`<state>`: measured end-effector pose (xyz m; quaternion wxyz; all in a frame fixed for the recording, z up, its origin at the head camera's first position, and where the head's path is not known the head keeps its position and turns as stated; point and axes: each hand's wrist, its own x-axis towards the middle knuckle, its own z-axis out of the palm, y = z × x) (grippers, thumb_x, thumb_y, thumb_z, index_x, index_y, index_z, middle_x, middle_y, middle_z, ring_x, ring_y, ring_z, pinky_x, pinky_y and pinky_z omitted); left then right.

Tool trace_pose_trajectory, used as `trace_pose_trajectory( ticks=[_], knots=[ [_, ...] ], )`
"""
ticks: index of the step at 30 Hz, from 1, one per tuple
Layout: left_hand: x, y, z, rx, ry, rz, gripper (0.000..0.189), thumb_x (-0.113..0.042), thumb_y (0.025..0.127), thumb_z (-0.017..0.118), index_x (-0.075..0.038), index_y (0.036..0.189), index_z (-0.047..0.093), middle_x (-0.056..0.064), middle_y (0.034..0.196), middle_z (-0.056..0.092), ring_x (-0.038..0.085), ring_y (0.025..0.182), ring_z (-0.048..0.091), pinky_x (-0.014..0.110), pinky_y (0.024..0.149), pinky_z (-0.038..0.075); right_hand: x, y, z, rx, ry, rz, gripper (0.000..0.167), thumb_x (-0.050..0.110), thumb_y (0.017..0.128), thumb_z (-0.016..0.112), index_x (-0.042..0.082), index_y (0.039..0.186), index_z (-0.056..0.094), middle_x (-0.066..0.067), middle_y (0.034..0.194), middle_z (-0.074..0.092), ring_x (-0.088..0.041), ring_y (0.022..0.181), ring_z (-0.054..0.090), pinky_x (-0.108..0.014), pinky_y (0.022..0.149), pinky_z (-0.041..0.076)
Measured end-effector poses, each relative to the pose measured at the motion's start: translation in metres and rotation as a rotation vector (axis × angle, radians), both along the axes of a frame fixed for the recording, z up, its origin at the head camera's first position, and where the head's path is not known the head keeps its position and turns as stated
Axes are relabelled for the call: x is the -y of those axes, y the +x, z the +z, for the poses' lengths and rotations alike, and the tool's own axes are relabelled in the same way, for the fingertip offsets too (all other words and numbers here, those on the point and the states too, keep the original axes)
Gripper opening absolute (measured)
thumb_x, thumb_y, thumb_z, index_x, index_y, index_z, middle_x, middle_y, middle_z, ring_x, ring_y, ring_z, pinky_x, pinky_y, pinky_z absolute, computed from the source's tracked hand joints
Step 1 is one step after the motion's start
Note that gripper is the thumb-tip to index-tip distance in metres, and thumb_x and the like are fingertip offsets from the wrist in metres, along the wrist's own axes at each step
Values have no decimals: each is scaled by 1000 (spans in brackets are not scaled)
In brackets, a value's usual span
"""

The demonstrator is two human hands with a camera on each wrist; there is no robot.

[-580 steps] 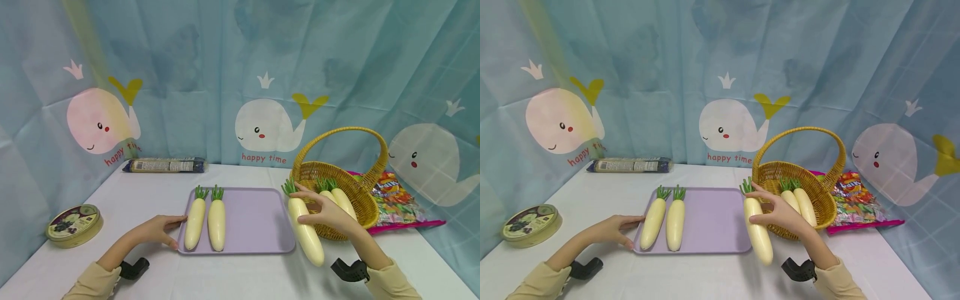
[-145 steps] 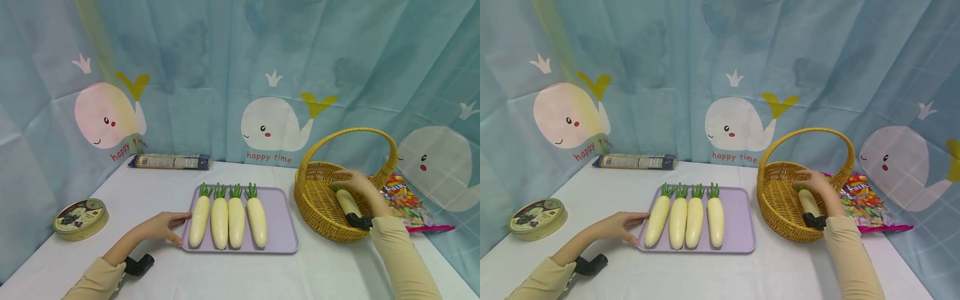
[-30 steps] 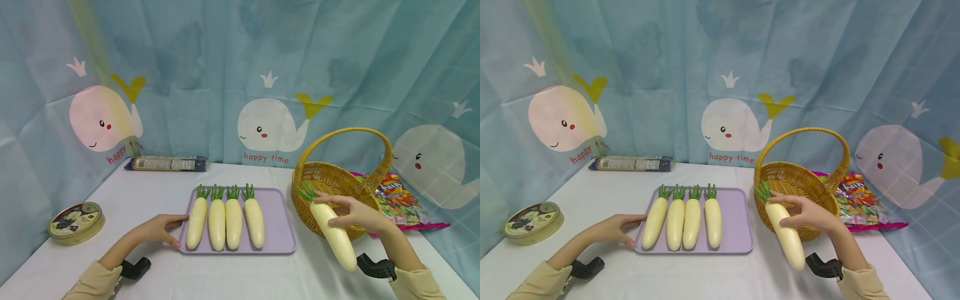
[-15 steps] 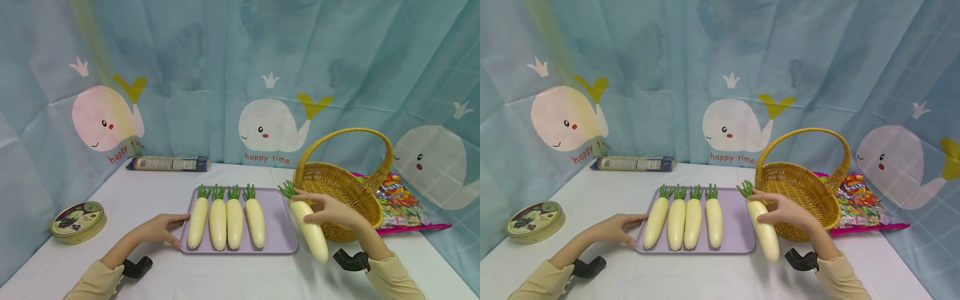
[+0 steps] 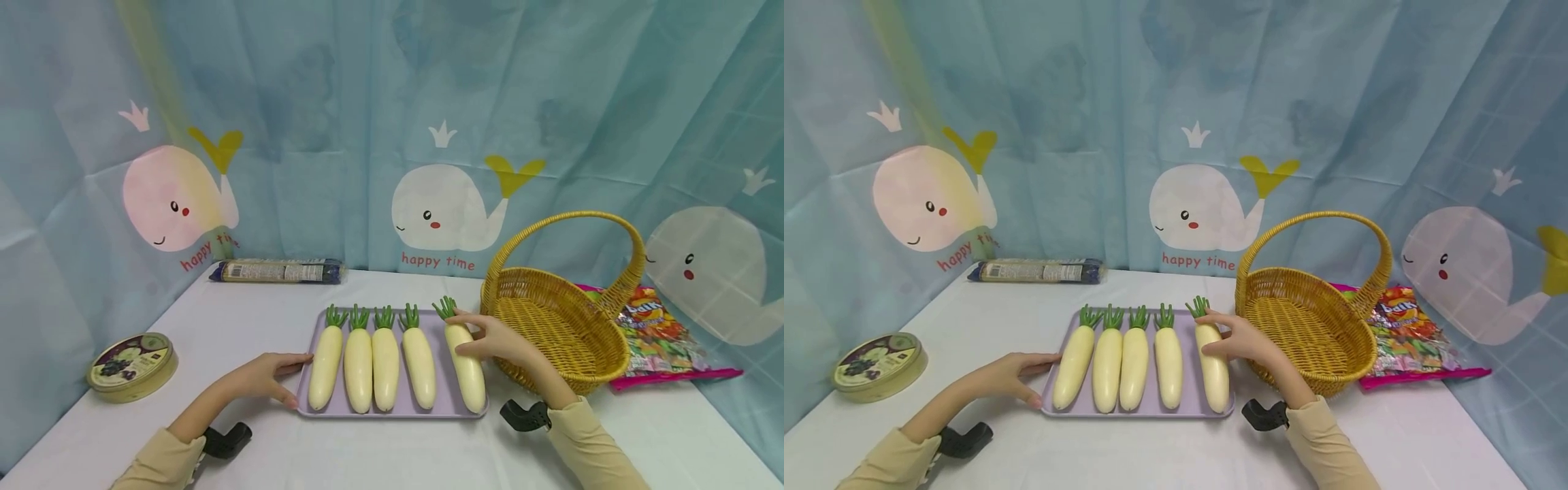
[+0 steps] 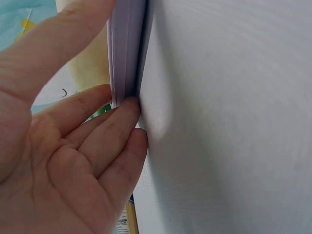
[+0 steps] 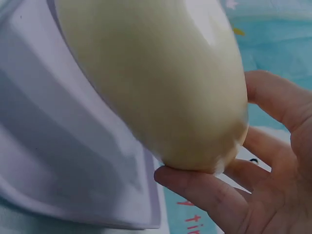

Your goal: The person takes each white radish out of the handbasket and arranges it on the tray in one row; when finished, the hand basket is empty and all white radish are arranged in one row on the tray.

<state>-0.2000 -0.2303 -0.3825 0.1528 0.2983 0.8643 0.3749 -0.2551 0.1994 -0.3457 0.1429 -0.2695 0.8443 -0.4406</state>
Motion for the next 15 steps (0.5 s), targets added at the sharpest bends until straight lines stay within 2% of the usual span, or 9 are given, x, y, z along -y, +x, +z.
trace_pose_trajectory(
  ticks=[2,4,8,11,15],
  knots=[
    [-1,0,-1,3,-4,1,84,-23,66,78,17,126,37,32,128,37,43,115,39,45,94,34,2,-2,-4,8,10,-20,52,23,79,70,9,126,52,-17,144,22,-43,109,46,-36,69,52],
    [-1,-1,-2,4,-10,9,85,-24,65,78,16,127,37,31,129,37,42,115,39,45,94,33,4,-4,-7,-10,27,-30,54,24,78,70,7,126,52,-19,143,22,-45,110,44,-35,73,51],
    [1,-2,-2,3,-14,23,85,-24,65,78,15,128,37,30,130,37,41,115,39,46,94,33,9,-8,-11,-25,56,-50,57,25,78,71,4,127,51,-18,143,23,-46,110,42,-35,67,53],
    [1,-3,-2,5,-16,27,85,-25,65,78,14,128,37,30,130,37,41,115,39,46,93,33,13,-11,-14,-31,79,-68,57,25,77,71,4,126,51,-17,143,24,-43,108,46,-32,55,52],
    [1,-3,-4,4,-22,24,85,-26,65,78,14,128,38,30,129,38,41,115,40,46,93,34,17,-14,-18,-56,113,-83,58,27,76,72,7,126,53,-17,142,26,-33,99,53,-33,51,51]
  ],
)
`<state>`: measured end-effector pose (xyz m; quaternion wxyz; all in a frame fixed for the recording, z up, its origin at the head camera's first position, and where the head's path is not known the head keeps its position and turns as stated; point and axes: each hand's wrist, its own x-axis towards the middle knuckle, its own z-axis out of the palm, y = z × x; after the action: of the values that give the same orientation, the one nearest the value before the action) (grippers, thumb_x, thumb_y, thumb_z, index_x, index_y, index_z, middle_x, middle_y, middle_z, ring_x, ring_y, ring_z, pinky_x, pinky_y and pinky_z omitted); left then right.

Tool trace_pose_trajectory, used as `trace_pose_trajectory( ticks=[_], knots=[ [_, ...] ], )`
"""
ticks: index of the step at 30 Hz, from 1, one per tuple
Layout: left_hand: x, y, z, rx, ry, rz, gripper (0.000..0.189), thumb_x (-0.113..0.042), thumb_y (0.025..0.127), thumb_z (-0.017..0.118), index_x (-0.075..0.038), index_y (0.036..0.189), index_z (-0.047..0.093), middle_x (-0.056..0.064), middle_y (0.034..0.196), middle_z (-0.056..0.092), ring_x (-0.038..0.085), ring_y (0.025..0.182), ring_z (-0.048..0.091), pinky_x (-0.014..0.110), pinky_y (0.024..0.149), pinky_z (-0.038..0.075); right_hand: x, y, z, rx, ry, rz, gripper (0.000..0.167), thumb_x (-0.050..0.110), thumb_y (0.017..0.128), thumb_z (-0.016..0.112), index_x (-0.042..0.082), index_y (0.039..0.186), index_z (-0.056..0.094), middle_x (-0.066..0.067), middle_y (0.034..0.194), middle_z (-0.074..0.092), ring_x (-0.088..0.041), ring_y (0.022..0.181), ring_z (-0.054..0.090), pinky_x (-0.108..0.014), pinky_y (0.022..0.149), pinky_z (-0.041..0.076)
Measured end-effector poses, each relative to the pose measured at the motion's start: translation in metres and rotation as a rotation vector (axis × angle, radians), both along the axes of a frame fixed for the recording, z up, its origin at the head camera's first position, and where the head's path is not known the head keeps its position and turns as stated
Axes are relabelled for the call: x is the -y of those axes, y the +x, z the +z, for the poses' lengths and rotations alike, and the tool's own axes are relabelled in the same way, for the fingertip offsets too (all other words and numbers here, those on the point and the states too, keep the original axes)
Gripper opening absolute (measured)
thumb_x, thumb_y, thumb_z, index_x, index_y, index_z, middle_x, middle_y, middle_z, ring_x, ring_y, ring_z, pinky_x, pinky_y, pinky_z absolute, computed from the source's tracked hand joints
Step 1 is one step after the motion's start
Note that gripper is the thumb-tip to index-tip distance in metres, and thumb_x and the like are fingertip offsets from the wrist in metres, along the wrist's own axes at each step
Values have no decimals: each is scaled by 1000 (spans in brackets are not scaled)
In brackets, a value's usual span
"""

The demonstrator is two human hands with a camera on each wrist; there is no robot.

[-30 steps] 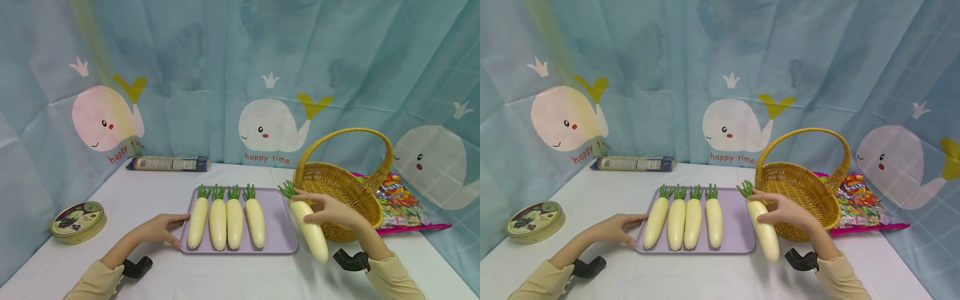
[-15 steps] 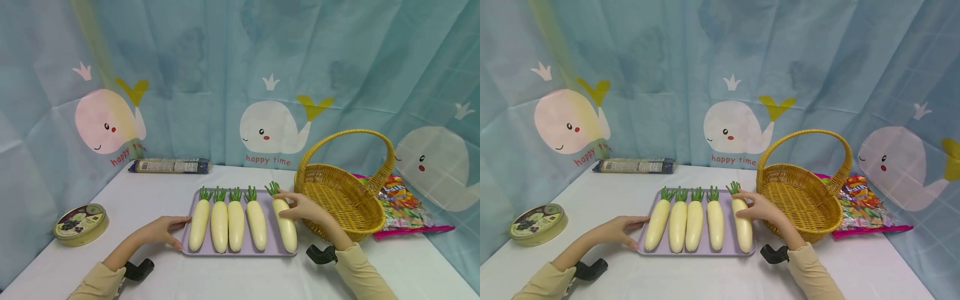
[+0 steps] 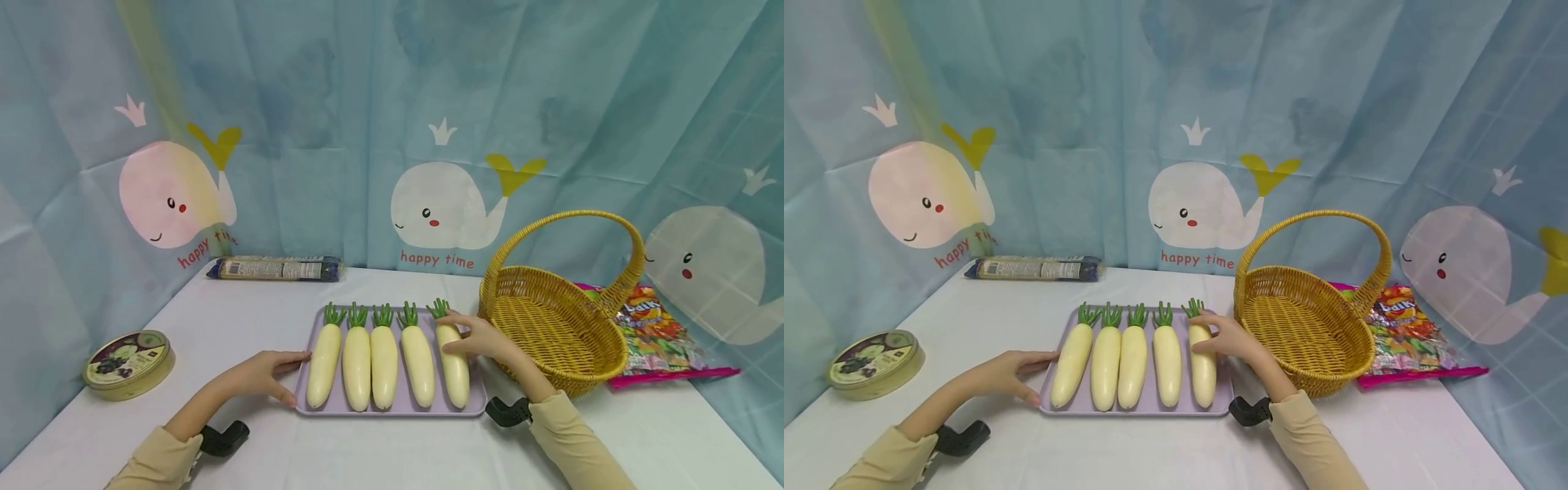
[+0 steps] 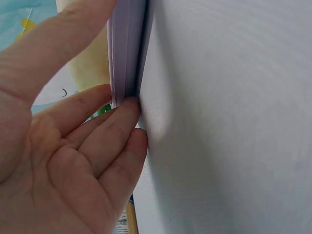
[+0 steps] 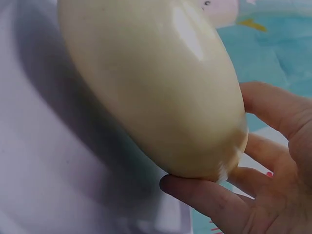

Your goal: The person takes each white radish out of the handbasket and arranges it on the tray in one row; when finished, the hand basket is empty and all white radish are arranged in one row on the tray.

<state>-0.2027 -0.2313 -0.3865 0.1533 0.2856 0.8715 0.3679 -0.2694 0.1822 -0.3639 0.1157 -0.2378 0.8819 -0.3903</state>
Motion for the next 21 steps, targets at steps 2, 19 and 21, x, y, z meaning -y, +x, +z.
trace_pose_trajectory(
  ticks=[2,19,21],
  knots=[
    [0,0,-1,-4,2,-4,84,-26,65,78,14,128,38,30,129,38,42,115,40,46,93,34,2,-2,-2,-28,25,-2,58,29,75,73,8,125,54,-17,141,28,-31,100,53,-37,59,51],
    [3,3,-3,13,2,9,85,-25,65,78,14,129,37,30,130,38,41,116,40,46,93,34,10,0,-6,-46,62,0,54,29,78,70,9,125,54,-17,133,41,-41,112,44,-46,90,40],
    [3,3,-2,23,6,15,86,-26,65,78,13,129,37,29,130,37,41,116,39,45,94,33,10,1,-5,-39,56,4,54,29,78,70,8,126,53,-17,133,41,-42,112,43,-46,89,41]
  ],
)
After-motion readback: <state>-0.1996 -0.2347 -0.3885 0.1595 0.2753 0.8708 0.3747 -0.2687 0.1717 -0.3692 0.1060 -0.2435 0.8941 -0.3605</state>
